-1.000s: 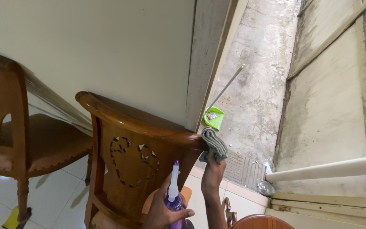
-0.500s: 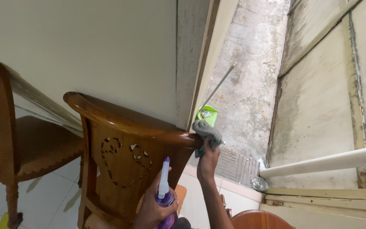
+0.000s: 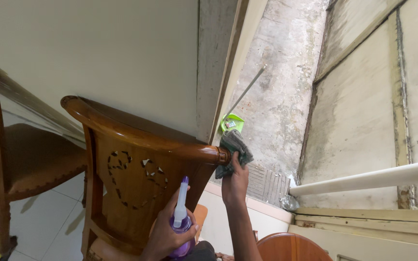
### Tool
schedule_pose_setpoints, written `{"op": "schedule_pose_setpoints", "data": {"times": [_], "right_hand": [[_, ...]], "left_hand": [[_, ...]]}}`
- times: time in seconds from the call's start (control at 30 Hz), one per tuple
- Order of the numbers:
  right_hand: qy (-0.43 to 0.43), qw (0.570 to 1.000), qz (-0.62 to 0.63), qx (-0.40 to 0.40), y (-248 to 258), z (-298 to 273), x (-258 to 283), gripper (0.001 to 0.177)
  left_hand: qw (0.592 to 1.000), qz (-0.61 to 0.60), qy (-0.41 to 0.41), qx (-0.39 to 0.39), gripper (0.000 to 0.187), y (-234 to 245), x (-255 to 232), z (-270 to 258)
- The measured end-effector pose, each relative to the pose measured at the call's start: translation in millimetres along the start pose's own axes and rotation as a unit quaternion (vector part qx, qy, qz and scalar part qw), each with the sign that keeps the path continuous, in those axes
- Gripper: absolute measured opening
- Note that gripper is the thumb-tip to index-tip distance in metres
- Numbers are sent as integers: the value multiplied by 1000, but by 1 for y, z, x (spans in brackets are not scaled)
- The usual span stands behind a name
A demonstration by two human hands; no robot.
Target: The person sprays a purple cleaning solution onto a wooden chair and wipes the backrest and seat with a cloth. The person repeatedly sprays and wipes different sections of the chair's backrest and seat while standing in a room with tiled flooring.
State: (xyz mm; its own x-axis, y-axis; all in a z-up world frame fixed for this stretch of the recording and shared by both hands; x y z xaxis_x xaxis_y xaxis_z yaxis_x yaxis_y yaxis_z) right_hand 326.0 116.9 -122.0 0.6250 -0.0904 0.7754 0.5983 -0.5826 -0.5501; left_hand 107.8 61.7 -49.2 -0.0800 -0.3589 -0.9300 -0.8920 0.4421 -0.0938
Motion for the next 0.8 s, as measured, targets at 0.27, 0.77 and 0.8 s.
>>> {"op": "schedule_pose_setpoints", "data": {"times": [0.27,0.77,0.8], "right_hand": [[-9,1000,-9,-17,24,-78,11,44],[-22,998,-51,36,-35,-174,-19,46],[-17,998,-54,37,-39,-178,-24,45]], "left_hand": [[990,25,-134,23,100,30,29,-10],[971,-22,-12,236,99,38,5,-62],[969,-25,-13,247,96,42,6,-66]]}}
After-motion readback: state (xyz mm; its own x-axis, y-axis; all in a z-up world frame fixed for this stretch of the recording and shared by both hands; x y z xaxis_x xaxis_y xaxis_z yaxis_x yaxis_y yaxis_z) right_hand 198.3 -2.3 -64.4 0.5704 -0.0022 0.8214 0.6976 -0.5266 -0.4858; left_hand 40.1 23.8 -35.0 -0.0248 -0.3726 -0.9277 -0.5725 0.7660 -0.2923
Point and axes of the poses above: each hand's wrist, its own z-axis towards the middle knuckle, its own y-axis out of the back of the hand, x = y × z, the point moved 6 cm from there along z, towards the middle knuckle, and after that the axes turned 14 degrees about -z, right-handed, at the moved point
